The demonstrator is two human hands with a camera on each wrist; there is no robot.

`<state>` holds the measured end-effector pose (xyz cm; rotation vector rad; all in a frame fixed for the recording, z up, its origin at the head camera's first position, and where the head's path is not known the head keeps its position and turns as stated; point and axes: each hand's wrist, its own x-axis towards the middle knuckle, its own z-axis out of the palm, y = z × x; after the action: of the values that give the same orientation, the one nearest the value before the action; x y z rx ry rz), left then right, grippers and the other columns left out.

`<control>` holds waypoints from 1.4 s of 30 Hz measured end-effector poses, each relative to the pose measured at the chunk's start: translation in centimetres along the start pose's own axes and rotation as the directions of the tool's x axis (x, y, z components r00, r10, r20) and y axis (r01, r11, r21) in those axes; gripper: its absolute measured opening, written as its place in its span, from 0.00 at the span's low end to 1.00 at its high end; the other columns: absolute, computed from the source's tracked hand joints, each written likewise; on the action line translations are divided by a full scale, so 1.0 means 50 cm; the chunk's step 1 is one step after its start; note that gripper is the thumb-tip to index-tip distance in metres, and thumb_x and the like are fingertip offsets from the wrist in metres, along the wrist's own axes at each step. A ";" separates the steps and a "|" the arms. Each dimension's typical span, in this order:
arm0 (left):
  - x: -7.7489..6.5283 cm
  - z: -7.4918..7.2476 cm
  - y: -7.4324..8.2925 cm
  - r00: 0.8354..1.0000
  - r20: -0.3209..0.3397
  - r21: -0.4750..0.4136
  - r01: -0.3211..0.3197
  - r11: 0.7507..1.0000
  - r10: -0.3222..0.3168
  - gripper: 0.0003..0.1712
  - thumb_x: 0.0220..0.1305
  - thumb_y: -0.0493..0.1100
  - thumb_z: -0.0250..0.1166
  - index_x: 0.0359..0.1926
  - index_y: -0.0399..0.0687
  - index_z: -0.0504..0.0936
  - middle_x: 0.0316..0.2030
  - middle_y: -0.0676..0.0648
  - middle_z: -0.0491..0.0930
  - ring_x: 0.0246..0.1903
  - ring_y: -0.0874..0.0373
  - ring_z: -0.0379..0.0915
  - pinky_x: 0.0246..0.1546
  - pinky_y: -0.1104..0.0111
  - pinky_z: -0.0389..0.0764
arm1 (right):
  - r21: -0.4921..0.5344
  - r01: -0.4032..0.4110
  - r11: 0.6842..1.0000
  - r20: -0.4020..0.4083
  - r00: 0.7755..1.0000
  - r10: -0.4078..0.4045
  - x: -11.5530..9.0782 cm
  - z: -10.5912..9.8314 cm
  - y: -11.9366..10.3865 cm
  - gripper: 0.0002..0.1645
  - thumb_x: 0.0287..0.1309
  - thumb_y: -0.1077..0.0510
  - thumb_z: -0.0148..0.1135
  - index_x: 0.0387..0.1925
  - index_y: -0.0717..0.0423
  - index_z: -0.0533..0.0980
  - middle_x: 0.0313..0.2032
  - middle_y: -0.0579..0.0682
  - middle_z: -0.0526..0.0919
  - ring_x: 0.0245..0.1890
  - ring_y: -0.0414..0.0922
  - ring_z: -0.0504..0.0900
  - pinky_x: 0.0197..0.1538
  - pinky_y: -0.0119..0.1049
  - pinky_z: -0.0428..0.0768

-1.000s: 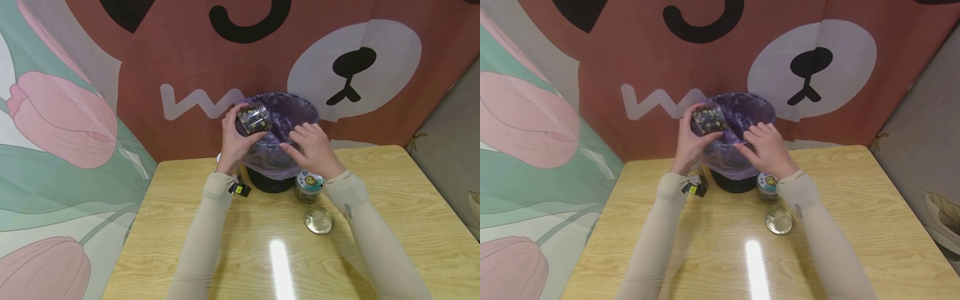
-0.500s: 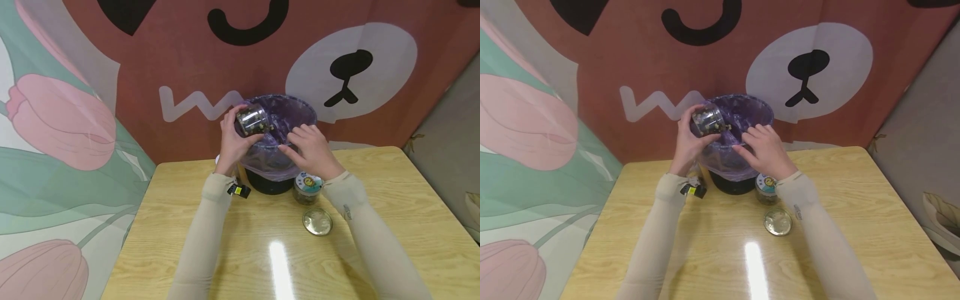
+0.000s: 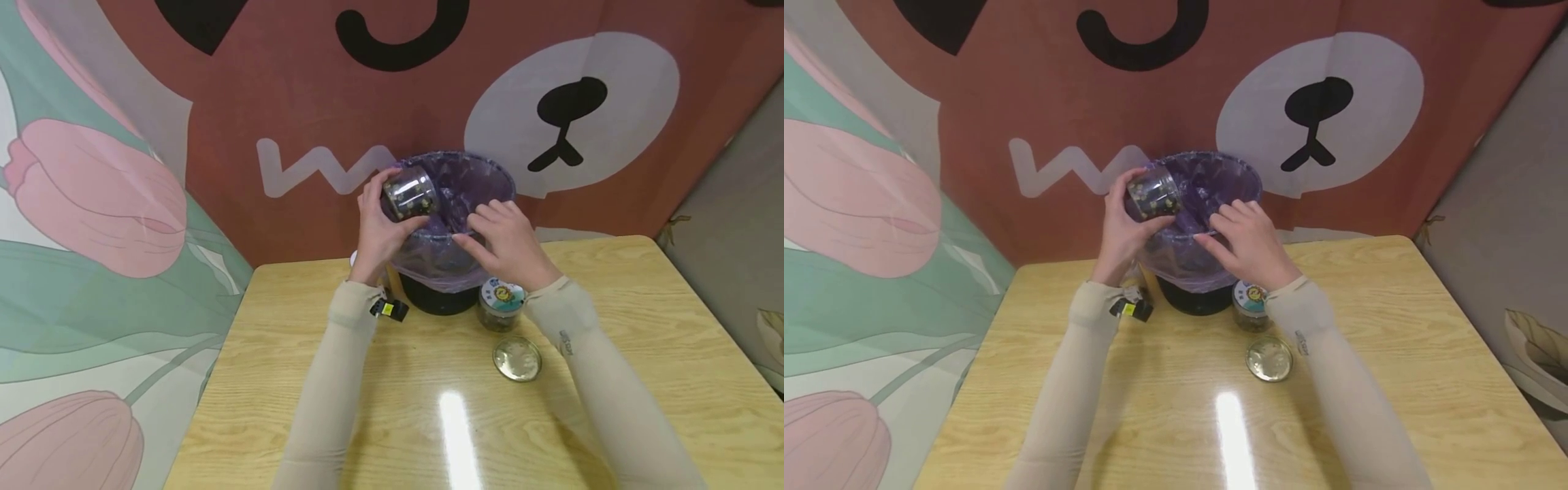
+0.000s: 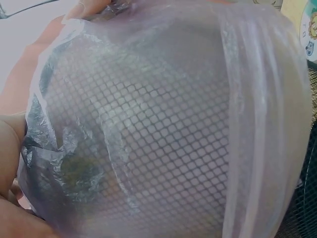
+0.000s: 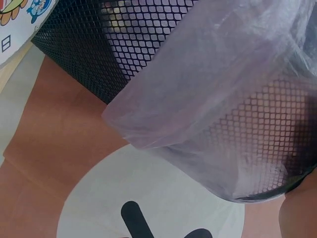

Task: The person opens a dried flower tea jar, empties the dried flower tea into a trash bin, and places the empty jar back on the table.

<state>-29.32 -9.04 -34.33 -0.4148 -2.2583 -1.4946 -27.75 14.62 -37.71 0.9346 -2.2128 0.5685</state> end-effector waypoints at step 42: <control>0.007 -0.002 0.007 0.998 0.044 0.051 0.041 0.998 -0.043 0.55 0.47 0.34 0.83 0.74 0.63 0.68 0.69 0.49 0.66 0.69 0.52 0.52 0.72 0.49 0.65 | -0.001 0.002 1.000 -0.007 1.000 -0.002 0.000 0.001 0.001 0.40 0.76 0.26 0.34 0.24 0.53 0.67 0.24 0.49 0.66 0.29 0.49 0.61 0.39 0.45 0.62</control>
<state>-29.43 -8.98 -33.83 -0.3920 -2.3482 -1.4599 -27.83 14.62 -37.75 0.9327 -2.2057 0.5683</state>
